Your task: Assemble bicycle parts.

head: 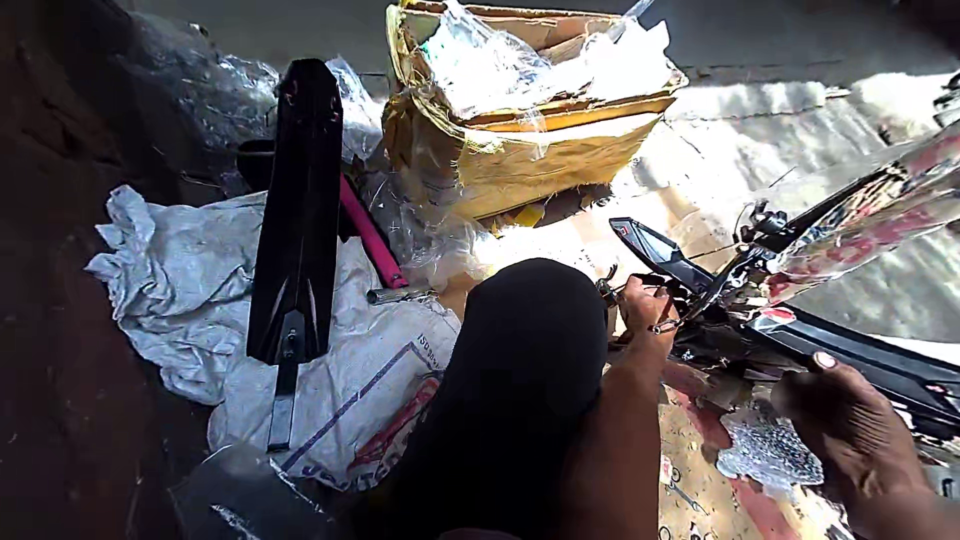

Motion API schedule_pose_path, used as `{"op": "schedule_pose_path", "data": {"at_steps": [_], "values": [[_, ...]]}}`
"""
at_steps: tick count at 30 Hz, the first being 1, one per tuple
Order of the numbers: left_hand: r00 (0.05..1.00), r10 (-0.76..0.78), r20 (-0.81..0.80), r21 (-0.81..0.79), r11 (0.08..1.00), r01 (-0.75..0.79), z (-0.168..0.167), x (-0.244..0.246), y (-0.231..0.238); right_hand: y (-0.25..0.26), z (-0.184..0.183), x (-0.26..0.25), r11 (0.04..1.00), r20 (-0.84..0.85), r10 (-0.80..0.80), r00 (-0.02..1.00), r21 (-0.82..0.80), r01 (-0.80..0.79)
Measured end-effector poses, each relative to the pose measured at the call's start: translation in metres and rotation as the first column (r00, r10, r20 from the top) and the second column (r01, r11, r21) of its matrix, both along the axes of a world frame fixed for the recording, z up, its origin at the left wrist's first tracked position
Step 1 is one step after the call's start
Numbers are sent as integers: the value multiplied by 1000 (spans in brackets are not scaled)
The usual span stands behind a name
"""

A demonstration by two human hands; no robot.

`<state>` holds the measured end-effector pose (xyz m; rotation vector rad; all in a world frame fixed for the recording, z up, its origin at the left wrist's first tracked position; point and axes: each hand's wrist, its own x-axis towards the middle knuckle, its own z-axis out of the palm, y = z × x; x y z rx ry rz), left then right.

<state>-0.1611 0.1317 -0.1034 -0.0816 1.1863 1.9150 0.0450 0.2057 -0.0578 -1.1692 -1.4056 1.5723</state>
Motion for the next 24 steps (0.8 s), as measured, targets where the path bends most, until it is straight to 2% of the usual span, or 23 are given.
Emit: {"op": "schedule_pose_path", "data": {"at_steps": [4, 8, 15, 19, 22, 24], "values": [[983, -79, -167, -163, 985, 52, -27, 5, 19, 0, 4, 2, 1000, 26, 1, 1000, -2, -1], [974, -187, -126, -232, 960, 154, -9, -5, 5, 3, 8, 3, 1000, 84, -7, 996, -2, 8], [978, -150, -148, -240, 964, 112, -14, -4, 7, -6, 13, -4, 999, 117, -49, 992, -7, 50], [978, -125, -166, -248, 965, 81, -19, -1, 12, -7, 13, -4, 999, 162, -35, 986, 30, 30], [982, -83, -171, -212, 976, 45, -19, 1, 14, -8, 17, -2, 999, 162, 33, 986, 6, -34], [985, -63, -162, -196, 980, 30, -19, 1, 12, -37, 33, -26, 998, 168, 55, 984, -16, -53]]}}
